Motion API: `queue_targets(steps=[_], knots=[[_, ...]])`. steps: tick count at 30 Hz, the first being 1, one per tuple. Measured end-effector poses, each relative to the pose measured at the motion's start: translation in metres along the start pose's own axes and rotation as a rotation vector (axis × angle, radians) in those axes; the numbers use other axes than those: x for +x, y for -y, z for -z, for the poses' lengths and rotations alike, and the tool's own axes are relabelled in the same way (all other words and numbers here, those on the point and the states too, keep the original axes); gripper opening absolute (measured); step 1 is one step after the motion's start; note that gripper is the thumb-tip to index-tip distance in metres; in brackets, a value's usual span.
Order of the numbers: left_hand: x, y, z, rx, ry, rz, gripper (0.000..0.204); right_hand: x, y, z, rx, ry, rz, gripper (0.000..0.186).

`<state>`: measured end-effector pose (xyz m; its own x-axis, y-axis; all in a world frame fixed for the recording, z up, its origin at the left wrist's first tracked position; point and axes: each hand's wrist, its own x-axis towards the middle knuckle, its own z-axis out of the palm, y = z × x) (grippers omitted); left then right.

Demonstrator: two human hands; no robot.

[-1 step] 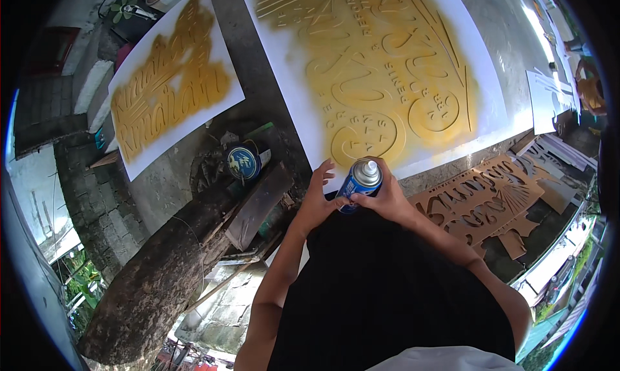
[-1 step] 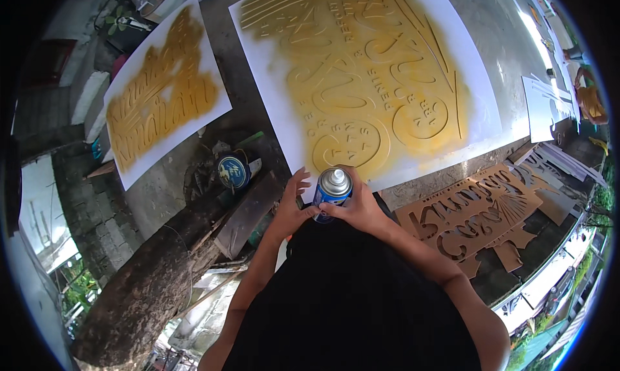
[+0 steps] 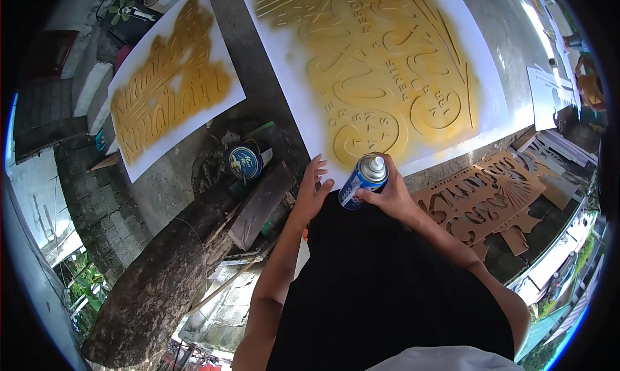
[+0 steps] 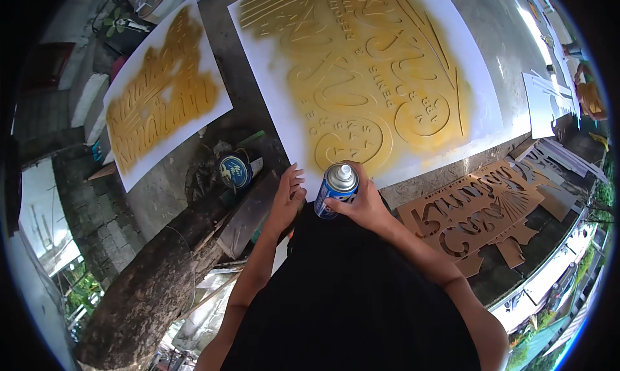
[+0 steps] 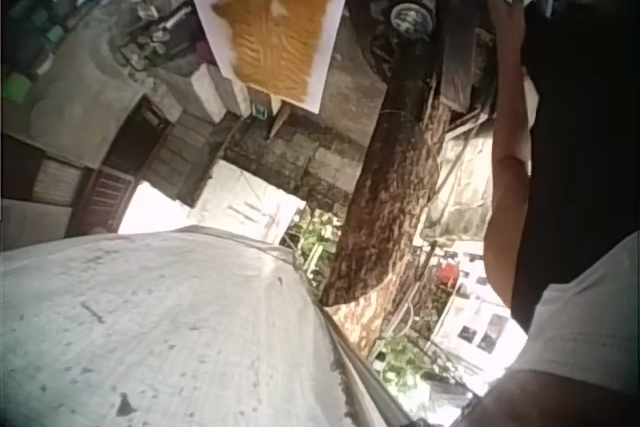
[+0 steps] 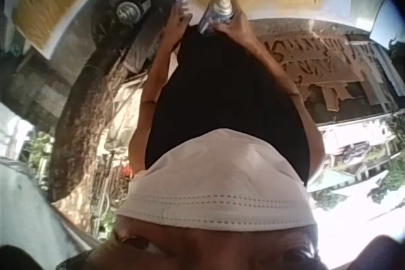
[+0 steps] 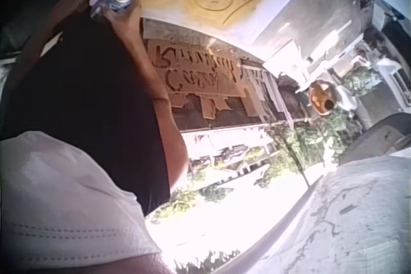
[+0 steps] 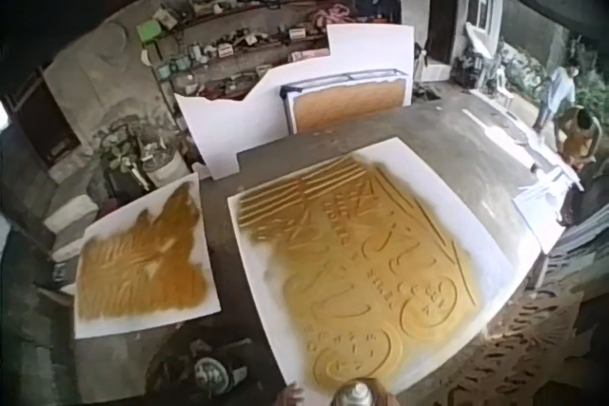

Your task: Spray painting a sign using a stencil on a board.

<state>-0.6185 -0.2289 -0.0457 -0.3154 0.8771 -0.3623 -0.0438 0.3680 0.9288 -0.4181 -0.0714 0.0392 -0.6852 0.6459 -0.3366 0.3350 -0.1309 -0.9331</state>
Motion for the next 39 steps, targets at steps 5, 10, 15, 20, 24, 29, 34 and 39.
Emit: queue_targets(steps=[5, 10, 15, 20, 24, 29, 34, 39], knots=[[0.084, 0.115, 0.057, -0.016, -0.352, 0.212, 0.066, -0.015, 0.009, 0.0, 0.077, -0.192, -0.03, 0.086], [0.157, 0.179, 0.06, -0.191, -0.374, 0.272, 0.055, -0.034, -0.004, -0.01, 0.034, -0.193, -0.033, 0.086], [0.169, 0.178, 0.056, -0.286, -0.205, 0.228, 0.049, -0.061, -0.024, -0.008, 0.123, -0.287, -0.111, 0.09], [0.178, 0.151, 0.038, -0.32, -0.329, 0.321, 0.049, -0.069, -0.043, -0.005, 0.129, -0.308, -0.147, 0.088], [0.199, 0.16, 0.066, -0.25, -0.313, 0.297, 0.049, -0.055, -0.034, -0.012, 0.18, -0.308, -0.11, 0.088], [0.193, 0.142, 0.04, -0.311, -0.198, 0.27, 0.033, -0.055, -0.025, -0.008, 0.094, -0.39, -0.122, 0.092], [0.168, 0.154, 0.095, -0.362, -0.106, 0.42, 0.044, -0.005, -0.013, -0.032, 0.045, -0.435, -0.122, 0.09], [0.172, 0.125, 0.115, -0.284, 0.181, 0.551, 0.052, 0.02, 0.004, -0.049, 0.037, -0.713, -0.183, 0.091]])
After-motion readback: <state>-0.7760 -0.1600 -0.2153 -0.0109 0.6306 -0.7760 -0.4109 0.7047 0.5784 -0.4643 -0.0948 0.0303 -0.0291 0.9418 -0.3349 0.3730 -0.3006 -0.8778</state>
